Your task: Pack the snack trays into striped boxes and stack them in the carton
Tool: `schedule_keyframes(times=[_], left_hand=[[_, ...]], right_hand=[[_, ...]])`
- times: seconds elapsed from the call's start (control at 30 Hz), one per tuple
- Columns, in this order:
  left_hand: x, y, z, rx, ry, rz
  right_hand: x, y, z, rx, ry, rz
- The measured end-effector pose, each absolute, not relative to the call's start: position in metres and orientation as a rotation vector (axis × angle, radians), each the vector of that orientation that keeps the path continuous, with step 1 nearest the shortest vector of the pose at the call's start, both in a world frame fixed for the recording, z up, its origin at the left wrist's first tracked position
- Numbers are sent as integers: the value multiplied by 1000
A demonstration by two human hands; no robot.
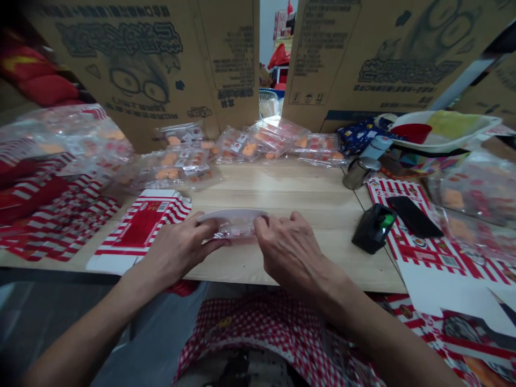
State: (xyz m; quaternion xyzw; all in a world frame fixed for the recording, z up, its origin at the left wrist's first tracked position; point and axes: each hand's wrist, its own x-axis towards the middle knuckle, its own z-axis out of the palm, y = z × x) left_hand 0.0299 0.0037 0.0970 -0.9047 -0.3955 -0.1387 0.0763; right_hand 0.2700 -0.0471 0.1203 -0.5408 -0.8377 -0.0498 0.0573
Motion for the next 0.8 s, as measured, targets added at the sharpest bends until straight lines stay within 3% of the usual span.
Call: schedule_keyframes(times=[0.07, 0.13, 0.3, 0.37, 0.53, 0.8], left_hand=[[31, 7, 99, -2792, -1232, -425], [31, 13, 92, -2904, -1229, -657], [36, 23, 50, -2704, -1308, -1917], [42, 23, 35, -2546, -1368, -2199], [51, 28, 23, -2457, -1432, -2240], [40, 50, 42, -2711, -1055, -1805]], right_hand=[[271, -45, 120, -1682, -2526, -132], [274, -40, 113, -1639, -2447, -155], [277, -25, 63, -1151, -2015, -18], [272, -22, 39, -1096, -1768, 28], [264, -12, 13, -1072, -1582, 12], [282, 3, 47, -974, -1818, 120]])
